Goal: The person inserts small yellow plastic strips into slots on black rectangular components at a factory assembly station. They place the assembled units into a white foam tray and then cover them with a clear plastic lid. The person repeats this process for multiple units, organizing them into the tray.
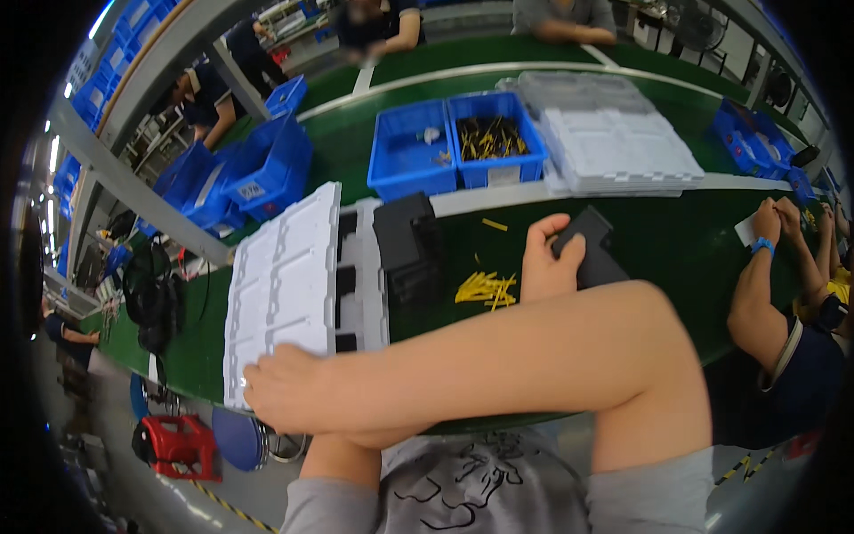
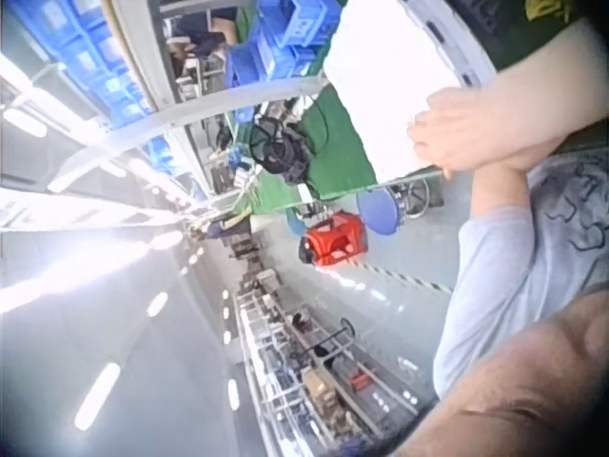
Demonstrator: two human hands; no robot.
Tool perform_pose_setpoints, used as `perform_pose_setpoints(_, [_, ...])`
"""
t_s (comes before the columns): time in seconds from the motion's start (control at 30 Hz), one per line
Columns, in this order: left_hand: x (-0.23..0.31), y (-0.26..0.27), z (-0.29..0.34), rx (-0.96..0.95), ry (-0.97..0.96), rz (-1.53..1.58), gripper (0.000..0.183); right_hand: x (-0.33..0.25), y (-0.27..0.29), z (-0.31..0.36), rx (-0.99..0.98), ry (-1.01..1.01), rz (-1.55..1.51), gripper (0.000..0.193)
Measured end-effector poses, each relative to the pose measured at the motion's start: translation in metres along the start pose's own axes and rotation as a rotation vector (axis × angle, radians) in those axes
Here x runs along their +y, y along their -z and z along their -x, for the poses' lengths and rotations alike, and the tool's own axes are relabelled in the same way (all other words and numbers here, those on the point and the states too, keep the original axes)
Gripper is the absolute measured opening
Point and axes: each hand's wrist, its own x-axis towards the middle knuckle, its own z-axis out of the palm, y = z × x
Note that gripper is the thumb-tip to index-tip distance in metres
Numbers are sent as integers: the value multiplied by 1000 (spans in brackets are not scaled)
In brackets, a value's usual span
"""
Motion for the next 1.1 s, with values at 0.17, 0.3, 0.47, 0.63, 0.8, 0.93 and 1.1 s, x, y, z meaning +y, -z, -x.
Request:
perform_pose_setpoints(0.17, [17, 12, -11, 134, 430, -100, 39, 33, 86, 36, 31, -199, 180, 30])
perform_pose_setpoints(0.3, [74, -2, 20, 55, 242, 321, 32, 59, 141, 98, 457, -479, 37, 23])
perform_pose_setpoints(0.47, [76, -13, -4, 62, 96, 208, 30, 80, 167, 231, 1169, -801, -53, 21])
perform_pose_setpoints(0.63, [81, 1, -28, -19, 27, 379, 29, 77, 96, 261, 1070, -910, -1287, 46])
perform_pose_setpoints(0.8, [57, 1, -38, 78, -373, -230, 35, 65, 68, 277, 969, -1026, -1313, 27])
perform_pose_setpoints(0.93, [76, -6, -45, 17, -589, -189, 35, 50, 73, 276, 736, -966, -1206, 39])
perform_pose_setpoints(1.1, [177, 78, -18, 118, -1057, -897, 43, 61, 67, 285, 888, -1049, -1200, 30])
